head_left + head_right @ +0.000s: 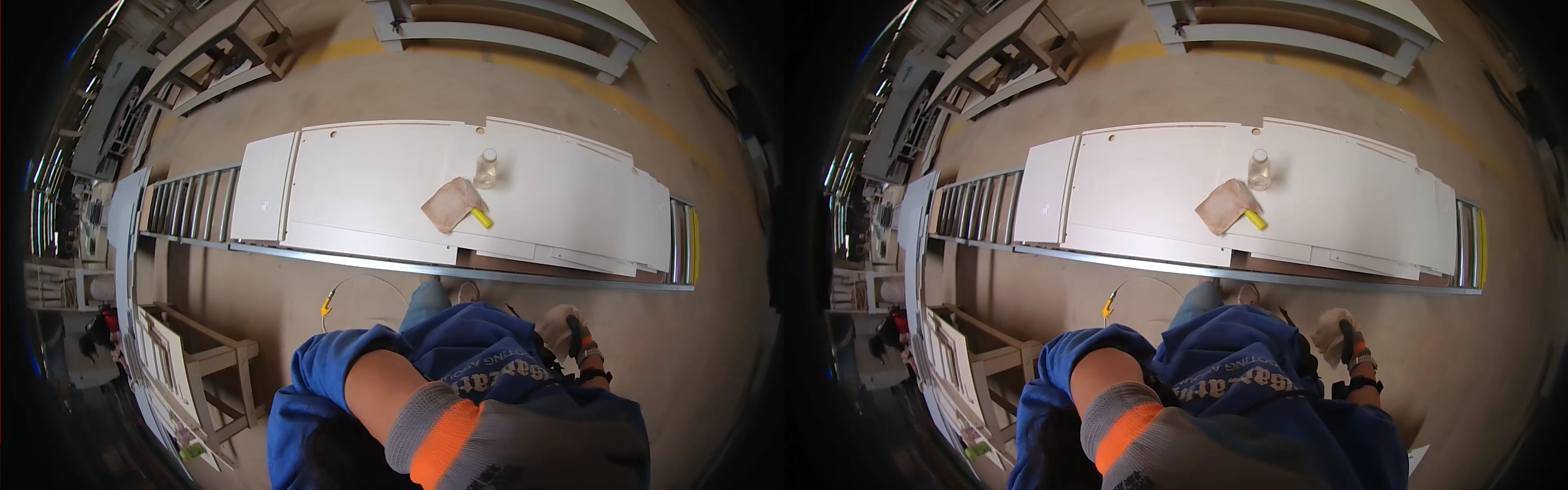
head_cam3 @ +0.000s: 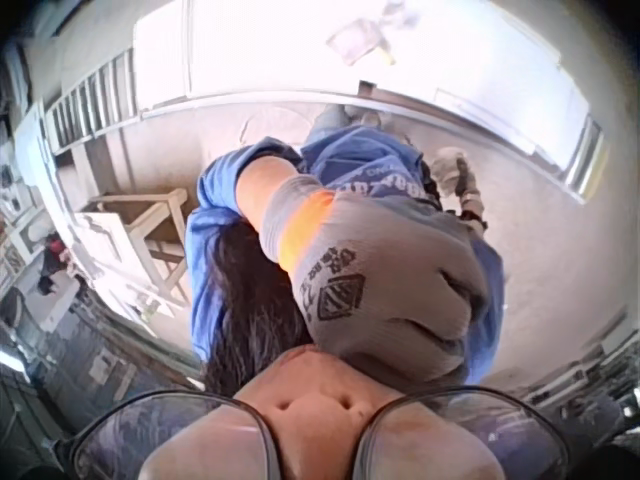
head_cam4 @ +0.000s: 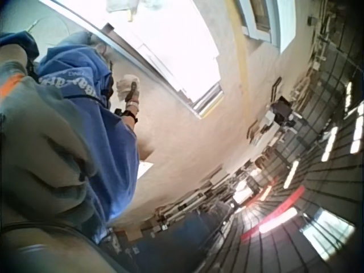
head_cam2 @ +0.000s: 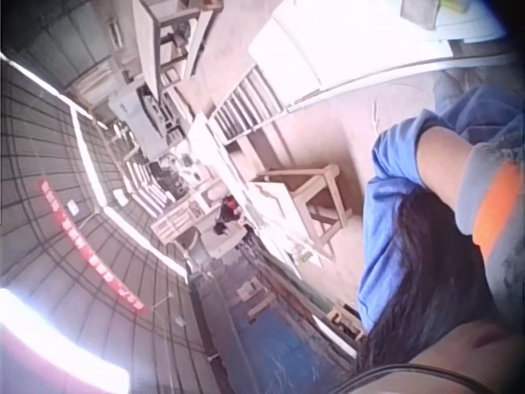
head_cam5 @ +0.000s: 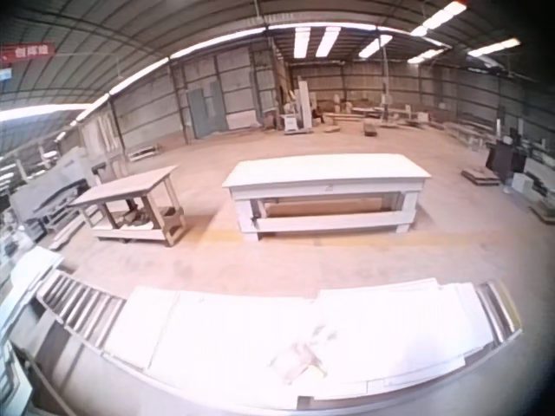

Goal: Cleaning wood panels with a cloth and scraper, then marking them for assembly in a furniture factory.

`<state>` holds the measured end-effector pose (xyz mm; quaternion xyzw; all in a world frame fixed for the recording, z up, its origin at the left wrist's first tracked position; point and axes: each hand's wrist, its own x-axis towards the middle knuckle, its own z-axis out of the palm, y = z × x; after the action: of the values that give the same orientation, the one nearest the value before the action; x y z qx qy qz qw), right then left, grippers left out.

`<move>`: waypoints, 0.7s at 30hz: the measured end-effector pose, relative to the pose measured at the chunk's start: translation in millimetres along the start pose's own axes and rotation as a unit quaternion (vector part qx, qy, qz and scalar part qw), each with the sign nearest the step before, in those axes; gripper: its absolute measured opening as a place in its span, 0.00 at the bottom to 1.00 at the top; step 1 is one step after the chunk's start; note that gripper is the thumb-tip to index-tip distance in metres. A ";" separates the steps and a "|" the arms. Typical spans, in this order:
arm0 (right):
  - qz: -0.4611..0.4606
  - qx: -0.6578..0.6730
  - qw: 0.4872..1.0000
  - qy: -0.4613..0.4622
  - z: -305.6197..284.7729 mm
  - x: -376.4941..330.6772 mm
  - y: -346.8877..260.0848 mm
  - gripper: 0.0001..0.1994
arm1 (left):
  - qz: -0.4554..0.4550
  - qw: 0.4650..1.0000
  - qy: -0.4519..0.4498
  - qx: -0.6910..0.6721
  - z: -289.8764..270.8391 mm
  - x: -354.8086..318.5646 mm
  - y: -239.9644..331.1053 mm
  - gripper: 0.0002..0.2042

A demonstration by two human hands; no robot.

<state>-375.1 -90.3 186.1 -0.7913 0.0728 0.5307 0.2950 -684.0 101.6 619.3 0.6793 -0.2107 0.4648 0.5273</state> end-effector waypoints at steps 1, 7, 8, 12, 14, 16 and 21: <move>-0.008 0.000 1.000 0.002 4.7 -0.8 -6.8 0.40 | -0.005 1.000 -0.005 0.000 -10.0 -1.7 -3.1 0.09; -0.047 -0.049 0.997 0.022 28.2 -22.4 -11.1 0.40 | -0.105 0.968 -0.182 0.138 -121.7 -54.1 -46.6 0.17; -0.038 0.007 0.999 0.026 34.0 -28.4 -7.0 0.39 | -0.185 0.945 -0.241 0.116 -148.6 -69.2 -71.5 0.21; -0.051 0.126 0.989 0.065 58.7 -54.4 20.9 0.35 | -0.630 0.682 -0.328 0.175 -257.7 -140.2 -161.0 0.35; -0.010 0.170 0.983 0.068 67.3 -70.1 42.5 0.30 | -0.679 0.480 -0.401 0.384 -288.5 -180.1 -192.6 0.45; 0.029 0.192 0.977 0.087 74.4 -85.3 69.9 0.25 | -0.626 0.399 -0.461 0.487 -313.7 -216.6 -224.0 0.52; 0.045 0.117 0.988 0.094 110.3 -115.7 146.8 0.19 | -0.691 0.485 -0.328 0.423 -310.2 -306.0 -319.2 0.56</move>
<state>-575.2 -172.9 202.1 -0.7937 0.1976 0.4546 0.3527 -709.7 435.6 195.6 0.8508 0.3916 -0.2725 0.2204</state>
